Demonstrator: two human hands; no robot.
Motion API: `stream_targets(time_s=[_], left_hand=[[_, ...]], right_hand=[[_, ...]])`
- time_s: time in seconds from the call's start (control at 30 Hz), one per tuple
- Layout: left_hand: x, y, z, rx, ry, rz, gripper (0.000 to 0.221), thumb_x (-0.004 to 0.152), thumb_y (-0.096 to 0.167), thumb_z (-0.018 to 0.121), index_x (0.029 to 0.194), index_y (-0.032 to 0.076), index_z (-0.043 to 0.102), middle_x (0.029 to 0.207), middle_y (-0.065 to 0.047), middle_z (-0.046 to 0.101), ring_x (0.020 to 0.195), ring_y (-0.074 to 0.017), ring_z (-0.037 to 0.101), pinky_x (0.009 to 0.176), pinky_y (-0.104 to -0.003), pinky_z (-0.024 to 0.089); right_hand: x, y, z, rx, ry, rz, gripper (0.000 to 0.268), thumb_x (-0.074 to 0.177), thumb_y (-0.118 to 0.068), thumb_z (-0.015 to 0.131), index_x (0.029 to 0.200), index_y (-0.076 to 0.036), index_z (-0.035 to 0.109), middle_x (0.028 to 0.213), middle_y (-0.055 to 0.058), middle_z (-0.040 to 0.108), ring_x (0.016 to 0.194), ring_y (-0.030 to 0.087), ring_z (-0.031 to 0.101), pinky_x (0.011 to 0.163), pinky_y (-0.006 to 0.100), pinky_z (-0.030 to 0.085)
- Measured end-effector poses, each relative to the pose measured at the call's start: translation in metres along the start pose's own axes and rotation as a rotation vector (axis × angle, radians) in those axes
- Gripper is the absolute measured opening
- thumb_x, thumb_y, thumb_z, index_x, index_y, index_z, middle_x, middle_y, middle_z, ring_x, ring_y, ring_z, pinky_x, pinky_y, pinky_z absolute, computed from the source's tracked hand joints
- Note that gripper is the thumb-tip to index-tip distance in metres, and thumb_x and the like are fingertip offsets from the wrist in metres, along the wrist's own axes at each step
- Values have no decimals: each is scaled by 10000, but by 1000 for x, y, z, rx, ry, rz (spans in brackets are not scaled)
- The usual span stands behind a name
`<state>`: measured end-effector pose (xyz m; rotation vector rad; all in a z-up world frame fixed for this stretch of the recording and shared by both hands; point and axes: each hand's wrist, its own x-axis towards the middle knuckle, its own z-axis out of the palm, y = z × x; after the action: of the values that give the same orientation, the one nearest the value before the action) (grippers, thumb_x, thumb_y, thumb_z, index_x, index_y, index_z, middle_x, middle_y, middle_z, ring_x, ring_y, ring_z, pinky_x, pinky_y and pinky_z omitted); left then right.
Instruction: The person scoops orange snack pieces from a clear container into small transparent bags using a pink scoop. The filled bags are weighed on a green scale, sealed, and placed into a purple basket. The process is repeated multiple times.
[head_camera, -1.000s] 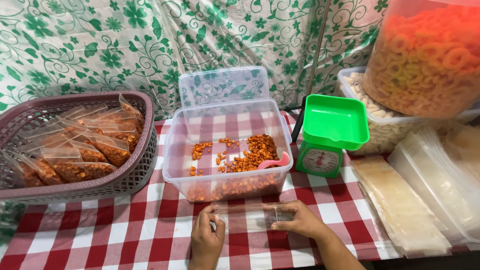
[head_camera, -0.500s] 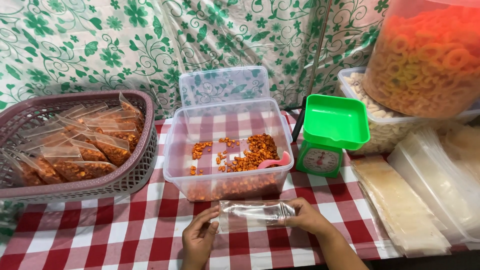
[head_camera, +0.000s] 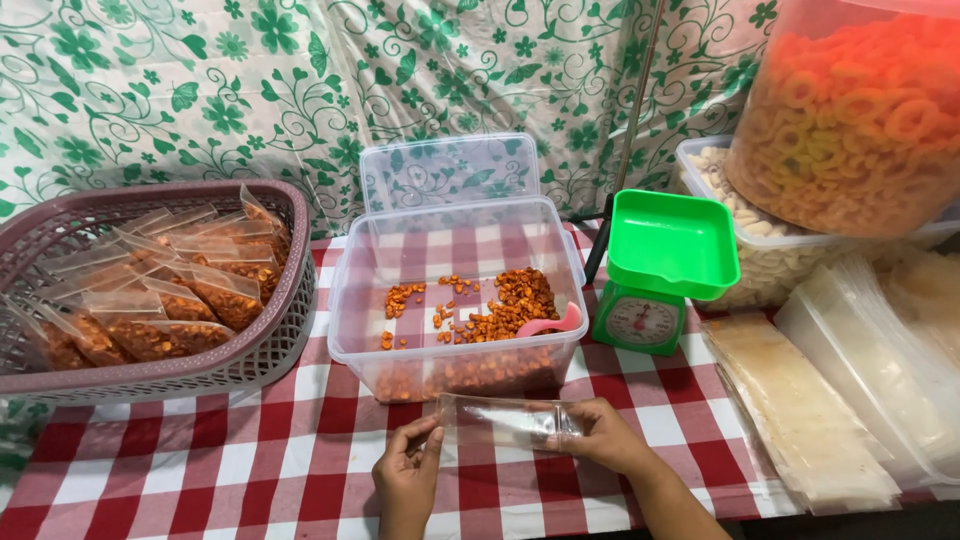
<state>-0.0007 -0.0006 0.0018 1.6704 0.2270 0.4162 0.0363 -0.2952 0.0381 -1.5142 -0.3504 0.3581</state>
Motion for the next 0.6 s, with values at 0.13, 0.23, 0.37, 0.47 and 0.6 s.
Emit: stream_targets(time_s=[0.13, 0.23, 0.37, 0.47, 0.6], left_hand=[[0, 1, 2, 123, 5, 130, 191, 875, 238, 746, 970, 73, 748, 1118, -75, 824, 886, -106, 792, 542, -186, 575], [0, -1, 3, 158, 19, 166, 162, 885, 246, 734, 930, 91, 718, 1118, -73, 822, 887, -108, 799, 549, -190, 583], [0, 1, 3, -7, 5, -26, 307, 873, 237, 751, 1137, 83, 722, 1086, -74, 806, 1019, -192, 796, 800, -266, 630], [-2, 19, 1, 23, -14, 4, 322, 886, 271, 723, 1143, 78, 745, 1142, -49, 822, 1012, -154, 795, 769, -240, 630], [-1, 15, 3, -4, 4, 70, 274, 892, 225, 727, 1113, 65, 759, 1153, -70, 817, 1021, -136, 774, 795, -238, 631]], right_hand=[[-3, -11, 5, -1, 21, 22, 542, 779, -120, 869, 1303, -61, 746, 1226, 80, 807, 1125, 168, 736, 990, 304, 568], [-3, -7, 5, -11, 20, 10, 536, 787, -123, 867, 1306, -61, 744, 1218, 76, 808, 1106, 157, 736, 979, 299, 572], [-3, -6, 5, -32, 16, -20, 524, 795, -135, 865, 1302, -74, 748, 1206, 67, 809, 1101, 140, 725, 988, 297, 559], [-4, -11, 7, -30, 12, 4, 519, 797, -110, 862, 1304, -86, 750, 1212, 61, 812, 1091, 135, 731, 974, 292, 558], [-3, -11, 8, -56, 10, -11, 526, 793, -135, 865, 1304, -93, 749, 1245, 62, 799, 1131, 139, 721, 1000, 294, 550]])
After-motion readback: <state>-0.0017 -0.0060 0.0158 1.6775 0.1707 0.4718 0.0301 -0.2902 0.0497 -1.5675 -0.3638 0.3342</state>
